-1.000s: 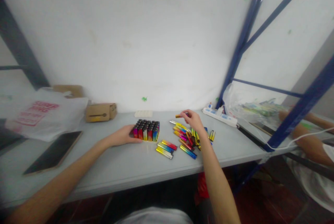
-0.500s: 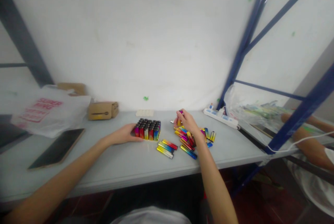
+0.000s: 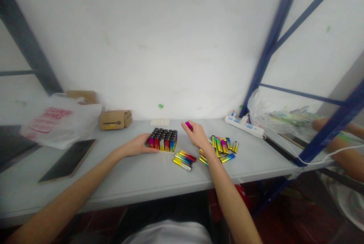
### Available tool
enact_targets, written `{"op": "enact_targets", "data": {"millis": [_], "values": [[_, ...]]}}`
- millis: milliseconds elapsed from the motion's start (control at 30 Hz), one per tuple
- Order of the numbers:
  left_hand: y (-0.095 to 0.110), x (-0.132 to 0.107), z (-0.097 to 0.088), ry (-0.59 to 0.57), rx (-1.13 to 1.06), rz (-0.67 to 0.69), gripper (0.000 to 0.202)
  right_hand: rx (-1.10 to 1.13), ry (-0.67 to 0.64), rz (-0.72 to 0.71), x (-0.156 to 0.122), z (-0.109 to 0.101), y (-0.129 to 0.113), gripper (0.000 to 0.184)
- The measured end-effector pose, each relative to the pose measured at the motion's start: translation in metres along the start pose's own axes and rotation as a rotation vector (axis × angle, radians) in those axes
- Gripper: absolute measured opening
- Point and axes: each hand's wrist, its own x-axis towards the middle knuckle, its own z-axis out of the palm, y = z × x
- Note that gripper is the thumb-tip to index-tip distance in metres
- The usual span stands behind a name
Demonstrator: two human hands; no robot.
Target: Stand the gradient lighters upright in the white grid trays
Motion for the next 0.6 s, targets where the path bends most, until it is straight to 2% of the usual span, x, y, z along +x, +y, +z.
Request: {"op": "enact_targets", "data": {"millis": [133, 233, 333, 500, 600], "values": [[-0.005, 0.001, 0.005, 0.058, 0.042, 0.002, 0.061, -0.003, 0.084, 0.027, 0.003, -0.002, 0.008, 0.052], [-0.013, 0.012, 0.014, 0.144, 0.11, -0.017, 0.062, -0.009, 0.148, 0.041, 0.005, -0.006, 0.013, 0.051], [-0.018, 0.036, 0.022, 0.181, 0.144, -0.068, 0.061, -0.02, 0.194, 0.044, 0.006, -0.01, 0.016, 0.049], [-0.012, 0.087, 0.027, 0.119, 0.206, -0.058, 0.061, -0.027, 0.2, 0.018, 0.007, -0.013, 0.019, 0.048], [-0.005, 0.114, 0.03, 0.105, 0.26, -0.123, 0.062, -0.03, 0.186, 0.004, 0.008, -0.013, 0.02, 0.048]]}}
